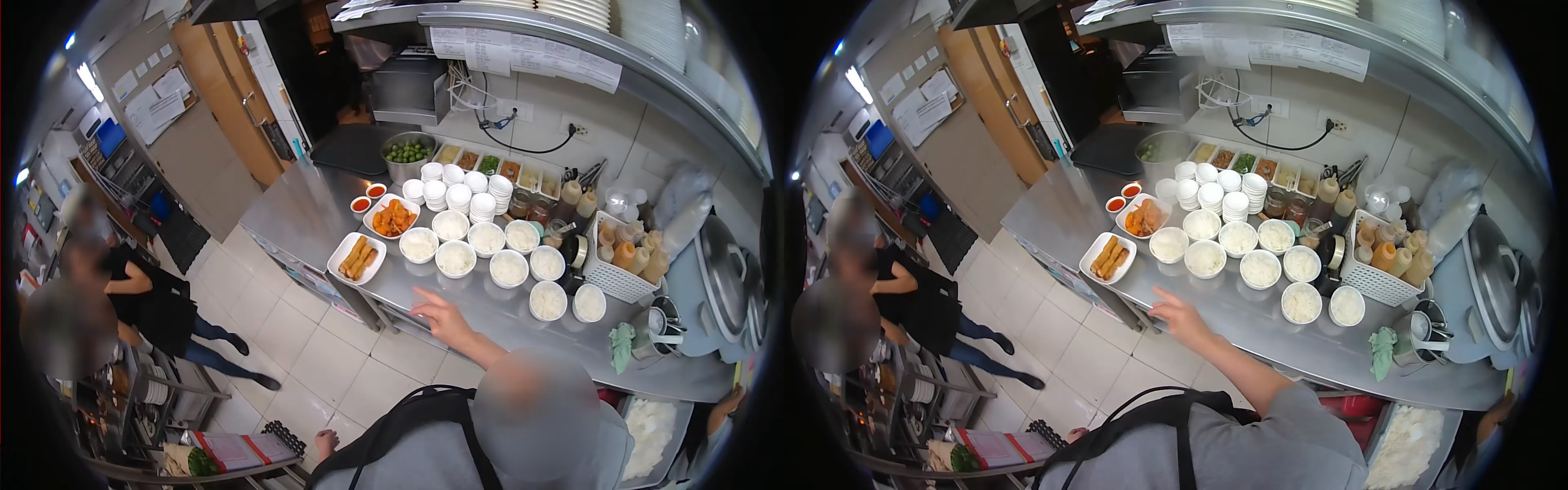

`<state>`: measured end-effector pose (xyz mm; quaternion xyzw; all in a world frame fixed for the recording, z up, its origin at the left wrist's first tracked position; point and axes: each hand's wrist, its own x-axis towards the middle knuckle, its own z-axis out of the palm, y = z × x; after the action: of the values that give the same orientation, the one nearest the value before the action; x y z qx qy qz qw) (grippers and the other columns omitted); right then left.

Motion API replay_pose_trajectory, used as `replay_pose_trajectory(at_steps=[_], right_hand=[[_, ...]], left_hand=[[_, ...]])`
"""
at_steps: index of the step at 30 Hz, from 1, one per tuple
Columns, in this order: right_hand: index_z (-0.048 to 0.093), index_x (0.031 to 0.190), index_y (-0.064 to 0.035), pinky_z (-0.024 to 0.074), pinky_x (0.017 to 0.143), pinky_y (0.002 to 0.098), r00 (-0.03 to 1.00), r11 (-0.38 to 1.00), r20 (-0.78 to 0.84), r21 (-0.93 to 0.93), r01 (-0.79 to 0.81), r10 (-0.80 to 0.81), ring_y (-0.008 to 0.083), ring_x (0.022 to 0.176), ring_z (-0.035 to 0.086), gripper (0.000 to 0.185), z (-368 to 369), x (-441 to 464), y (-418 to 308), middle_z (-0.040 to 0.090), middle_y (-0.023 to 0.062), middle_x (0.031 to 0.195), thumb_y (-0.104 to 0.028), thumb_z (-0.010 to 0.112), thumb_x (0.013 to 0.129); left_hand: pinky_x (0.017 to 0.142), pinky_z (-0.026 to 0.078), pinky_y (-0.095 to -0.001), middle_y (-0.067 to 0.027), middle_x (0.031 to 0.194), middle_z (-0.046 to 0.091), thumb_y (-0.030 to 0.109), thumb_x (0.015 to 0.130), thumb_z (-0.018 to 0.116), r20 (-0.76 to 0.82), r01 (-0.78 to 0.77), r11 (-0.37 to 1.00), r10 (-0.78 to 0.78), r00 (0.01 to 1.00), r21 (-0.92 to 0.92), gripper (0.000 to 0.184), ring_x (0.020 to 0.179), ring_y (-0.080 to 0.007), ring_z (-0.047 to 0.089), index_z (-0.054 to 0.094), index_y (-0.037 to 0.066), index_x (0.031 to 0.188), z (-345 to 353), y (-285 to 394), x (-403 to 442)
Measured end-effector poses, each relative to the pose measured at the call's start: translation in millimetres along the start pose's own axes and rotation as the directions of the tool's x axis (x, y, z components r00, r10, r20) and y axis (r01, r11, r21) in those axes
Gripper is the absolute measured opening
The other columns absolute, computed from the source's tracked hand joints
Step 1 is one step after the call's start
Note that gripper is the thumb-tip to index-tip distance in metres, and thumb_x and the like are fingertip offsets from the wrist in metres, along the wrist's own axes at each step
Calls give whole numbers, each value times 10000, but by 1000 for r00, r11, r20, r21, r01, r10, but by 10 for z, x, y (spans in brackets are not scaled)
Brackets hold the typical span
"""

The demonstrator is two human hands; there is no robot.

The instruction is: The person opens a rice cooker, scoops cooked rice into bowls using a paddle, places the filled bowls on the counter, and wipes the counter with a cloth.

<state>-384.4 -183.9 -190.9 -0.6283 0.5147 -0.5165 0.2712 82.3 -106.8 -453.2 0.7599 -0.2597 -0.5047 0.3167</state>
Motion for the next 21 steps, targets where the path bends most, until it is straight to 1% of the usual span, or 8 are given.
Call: replay_pose_trajectory(at_steps=[1, 4, 8, 11, 15, 18, 19, 21], right_hand=[[606, 857, -12, 441, 808, 311, 1000, 1000, -7, 1, -6, 6, 264, 974, 536, 213, 34, 36, 25, 487, 143, 1139, 87, 490, 709], [599, 891, -5, 450, 777, 300, 998, 992, -7, -107, 68, -70, 253, 888, 570, 184, 66, 140, 70, 547, 136, 1063, 31, 542, 720], [602, 848, 2, 461, 701, 307, 998, 986, -17, -158, 56, -60, 255, 788, 581, 139, 10, 138, 125, 600, 123, 889, -48, 570, 722], [615, 814, -7, 461, 661, 300, 994, 986, -106, -167, 5, -23, 246, 738, 583, 117, -56, 36, 109, 608, 113, 829, -70, 596, 718], [615, 744, -13, 447, 582, 289, 972, 955, -205, -248, -162, 112, 222, 645, 571, 97, -74, -200, -87, 592, 92, 727, -104, 627, 711], [606, 731, -20, 426, 535, 289, 959, 857, -202, -439, -269, 197, 217, 588, 550, 84, 24, -388, -197, 570, 82, 677, -104, 610, 727], [606, 731, -20, 426, 535, 289, 958, 853, -207, -444, -274, 201, 217, 588, 550, 84, 87, -436, -239, 570, 82, 677, -104, 610, 727], [602, 803, -27, 456, 583, 289, 957, 905, -283, -387, -178, 68, 221, 646, 583, 69, 243, -523, -307, 575, 91, 741, -45, 555, 755]], left_hand=[[370, 424, -301, -96, 565, 504, -70, 658, 535, -76, 30, 1000, -30, 997, 3, 136, 428, -194, 510, 514, -30, 786, -5, 8, 53], [372, 425, -304, -100, 533, 509, -56, 657, 549, -26, 6, 993, -9, 1000, -121, 103, 430, -196, 515, 521, -49, 756, -90, -520, 596], [371, 429, -308, -111, 527, 517, -43, 666, 552, 63, 32, 929, -60, 996, 368, 91, 432, -201, 525, 526, -57, 752, -28, -391, 555], [371, 433, -311, -119, 521, 522, -33, 672, 553, 147, -46, 874, -30, 989, 484, 86, 433, -205, 533, 529, -63, 749, 48, -261, 485], [370, 437, -315, -130, 515, 530, -20, 681, 556, 194, -221, 845, 142, 971, 487, 85, 434, -211, 544, 533, -72, 745, 111, 311, 140], [382, 465, -325, -159, 520, 553, 5, 696, 558, 136, -73, 852, 2, 991, 518, 120, 448, -236, 577, 544, -100, 753, 34, 692, 270], [380, 471, -330, -171, 550, 564, 6, 694, 566, 126, -39, 911, -15, 992, 411, 129, 445, -247, 581, 549, -95, 772, -18, 686, 474], [379, 478, -335, -184, 580, 576, 8, 693, 574, 127, -1, 955, -38, 991, 297, 140, 442, -258, 584, 554, -91, 791, -80, 665, 788]])
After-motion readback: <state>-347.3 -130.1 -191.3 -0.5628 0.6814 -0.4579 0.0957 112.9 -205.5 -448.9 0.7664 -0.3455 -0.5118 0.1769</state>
